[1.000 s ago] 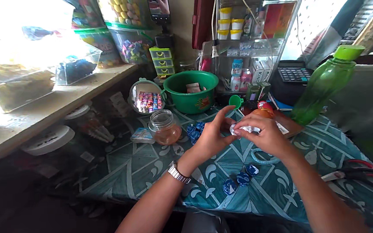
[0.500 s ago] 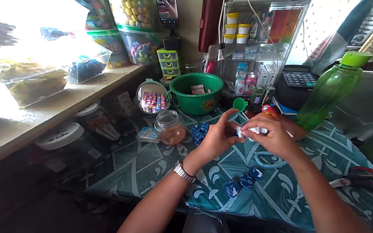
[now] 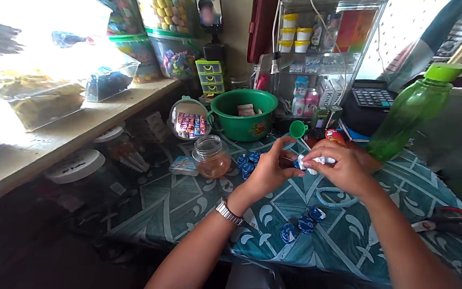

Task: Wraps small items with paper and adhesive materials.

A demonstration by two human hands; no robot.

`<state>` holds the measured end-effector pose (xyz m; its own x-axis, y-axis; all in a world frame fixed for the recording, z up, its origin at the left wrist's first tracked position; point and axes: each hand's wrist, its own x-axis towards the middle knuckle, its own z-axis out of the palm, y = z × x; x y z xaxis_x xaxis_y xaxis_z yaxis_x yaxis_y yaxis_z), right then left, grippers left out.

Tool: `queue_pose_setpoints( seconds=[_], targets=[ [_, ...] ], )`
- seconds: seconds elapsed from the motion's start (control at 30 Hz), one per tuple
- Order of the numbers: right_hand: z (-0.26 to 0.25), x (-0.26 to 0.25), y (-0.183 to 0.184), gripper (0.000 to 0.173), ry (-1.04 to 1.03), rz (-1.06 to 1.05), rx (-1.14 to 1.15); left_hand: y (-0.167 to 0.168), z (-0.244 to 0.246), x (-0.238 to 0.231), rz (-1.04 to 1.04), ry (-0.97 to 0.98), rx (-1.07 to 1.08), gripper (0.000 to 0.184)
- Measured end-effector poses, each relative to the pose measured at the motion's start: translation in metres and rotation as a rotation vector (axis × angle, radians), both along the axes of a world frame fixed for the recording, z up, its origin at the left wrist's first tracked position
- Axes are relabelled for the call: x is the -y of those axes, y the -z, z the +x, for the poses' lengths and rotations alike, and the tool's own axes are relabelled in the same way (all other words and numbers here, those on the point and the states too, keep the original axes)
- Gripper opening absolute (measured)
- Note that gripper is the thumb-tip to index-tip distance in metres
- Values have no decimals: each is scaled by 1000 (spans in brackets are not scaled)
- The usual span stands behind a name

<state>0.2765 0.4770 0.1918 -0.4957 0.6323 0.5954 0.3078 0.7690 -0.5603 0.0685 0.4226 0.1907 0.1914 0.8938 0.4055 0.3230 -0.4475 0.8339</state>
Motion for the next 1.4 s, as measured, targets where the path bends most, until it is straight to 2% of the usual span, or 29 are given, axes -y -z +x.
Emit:
queue_pose_setpoints(
  seconds=[0.07,0.2,0.33,0.37,0.5,0.63,0.77,0.83,0.93,1.03,1.2,1.33,1.4],
  targets=[
    [-1,0,2,8,-19,-27,32,0,-1,0,-9,-2,16,74],
    [2,-2,1,7,132,80,29,-1,2,0,-46,10,-10,77],
    [-5,4,3,11,-63,-21,10,-1,3,1,-49,22,-11,76],
    [-7,4,5,11,-54,-18,29,-1,3,1,-57,24,-8,75],
    [-2,0,2,8,139,95,22,-1,3,1,-62,27,7,75],
    [-8,3,5,11,-15,38,-1,-3,-1,1,-52,0,30,73],
    [-4,-4,6,11,201,215,-23,-5,-2,0,-94,19,38,62],
    [1,-5,1,14,216,179,-92,-7,-2,2,-147,19,85,52],
    [-3,2,-3,16,80,80,-187,-10,-3,3,-209,3,220,43],
    [-14,4,5,15,-18,42,-212,-9,-3,2,-257,48,324,46],
    [-6,0,3,16,130,26,-160,-6,-1,3,-244,93,252,46],
    [-9,2,3,16,46,-57,-147,-9,-1,4,-235,61,192,52],
    [-10,0,6,16,84,-37,-108,-10,-1,5,-239,73,182,54]
  ],
)
